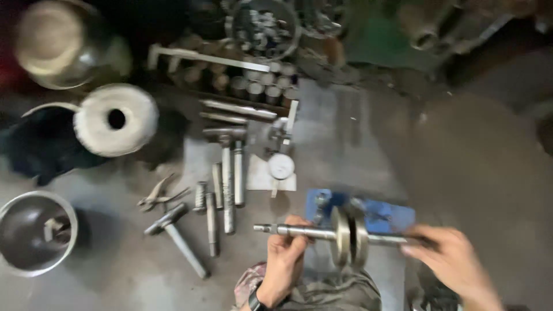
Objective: The person assembles a mechanical shaft with multiple circular components, using a dial indicator to measure alignment. They repeatedly rotate the shaft, adjust the components, and use a hammer to tap parts into place.
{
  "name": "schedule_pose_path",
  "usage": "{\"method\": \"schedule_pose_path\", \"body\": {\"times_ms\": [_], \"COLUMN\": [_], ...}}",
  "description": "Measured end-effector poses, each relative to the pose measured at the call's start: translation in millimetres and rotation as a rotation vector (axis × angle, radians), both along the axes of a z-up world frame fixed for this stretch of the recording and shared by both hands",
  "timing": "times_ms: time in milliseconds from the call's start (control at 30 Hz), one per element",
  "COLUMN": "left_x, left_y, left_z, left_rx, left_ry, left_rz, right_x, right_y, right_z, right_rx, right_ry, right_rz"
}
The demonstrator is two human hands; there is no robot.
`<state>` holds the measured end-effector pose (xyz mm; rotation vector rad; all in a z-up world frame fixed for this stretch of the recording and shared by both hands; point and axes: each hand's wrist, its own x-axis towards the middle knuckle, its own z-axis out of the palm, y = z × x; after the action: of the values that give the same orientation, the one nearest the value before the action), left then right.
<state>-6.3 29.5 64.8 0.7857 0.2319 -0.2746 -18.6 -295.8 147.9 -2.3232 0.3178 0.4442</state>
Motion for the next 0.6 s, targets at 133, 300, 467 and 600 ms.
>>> {"method": "schedule_pose_path", "body": {"times_ms": [133,300,467,600], "left_x": [31.8,82.8,160.4,221.2], "left_y": [51.9,176.2,289.7,332.1], "left_z": [56.1,64.1,4.2,-15.3], "left_rx": [-0.213,-0.128,-0.1,-0.164], "left_ry": [-0.297,-0.12,-0.29,-0.341], "left_rz": [0.1,0.333,0.578,0.652], "right_x": [69.6,175.0,275.9,331.3], "right_y": [96.6,258.4,389.4,450.7], "right_z": [94.7,126.9,58.0,31.3], "right_rx": [-0.206,-0.178,-0.174,-0.178], "right_ry": [0.399,-0.076,-0.513,-0.575], "right_rz": [0.042,0.543,0.724,0.663]}}
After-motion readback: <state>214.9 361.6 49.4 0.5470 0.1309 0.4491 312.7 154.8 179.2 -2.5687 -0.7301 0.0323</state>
